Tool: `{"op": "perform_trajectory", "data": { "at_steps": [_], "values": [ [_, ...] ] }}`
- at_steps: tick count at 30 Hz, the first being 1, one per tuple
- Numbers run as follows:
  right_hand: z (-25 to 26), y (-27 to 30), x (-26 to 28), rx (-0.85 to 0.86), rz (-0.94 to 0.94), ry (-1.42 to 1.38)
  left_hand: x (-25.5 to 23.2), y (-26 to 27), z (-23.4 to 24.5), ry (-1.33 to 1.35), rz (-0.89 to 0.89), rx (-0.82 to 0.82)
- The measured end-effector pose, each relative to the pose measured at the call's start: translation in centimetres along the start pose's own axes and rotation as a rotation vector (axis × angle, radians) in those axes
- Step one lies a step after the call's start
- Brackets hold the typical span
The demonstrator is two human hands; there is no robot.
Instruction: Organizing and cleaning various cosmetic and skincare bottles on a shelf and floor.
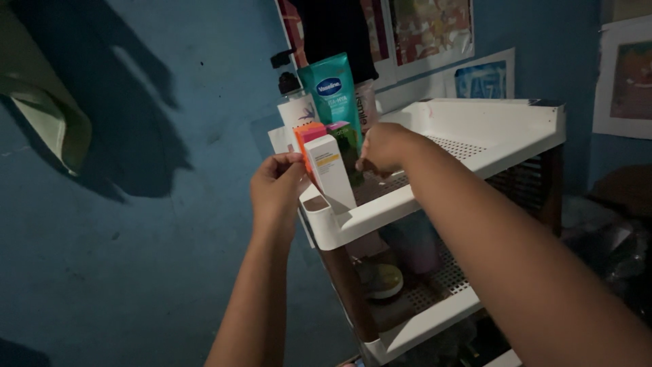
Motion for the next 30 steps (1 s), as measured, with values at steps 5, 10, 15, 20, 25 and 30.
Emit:
{"op": "perform_trajectory", "data": {
  "at_steps": [5,10,15,20,25,30],
  "values": [
    [0.4,-0.4,-0.7,0.004,-0.026,-0.118,0.1,-0.4,0.2,-0.097,-0.113,0.007],
    [0.1,-0.2,-0.7,0.032,-0.022,-0.205,0.2,-0.7,0.6,-0.166,-0.198,0.019],
    [0.1,-0.7,-0.8,0.05,-0.019,-0.214,-1.7,0.8,0.4,-0.323,-0.127,-0.071],
    [1.2,1.1,-0.1,-0.073,-0.037,-0.282,0.5,-0.4,0.8,-0.165,-0.011,-0.029],
    [0.7,2.0,0.9,0.014,0.011,-0.219,1.7,-1.2,1.4,-0.271,-0.048,-0.026],
    [0.1,1.6,0.8,0.115,0.015,-0.126,0.0,0.5,0.3,-0.123,0.136,-0.002]
  ]
}}
Point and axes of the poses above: each hand's wrist, its own y-axis away from the middle knuckle, its own z-axis out of the back of the hand, x = y × z, the point moved 5 cm from there along -y, towards the middle knuckle, and after that the axes turned 2 degrees about x, right-handed, at the moved point
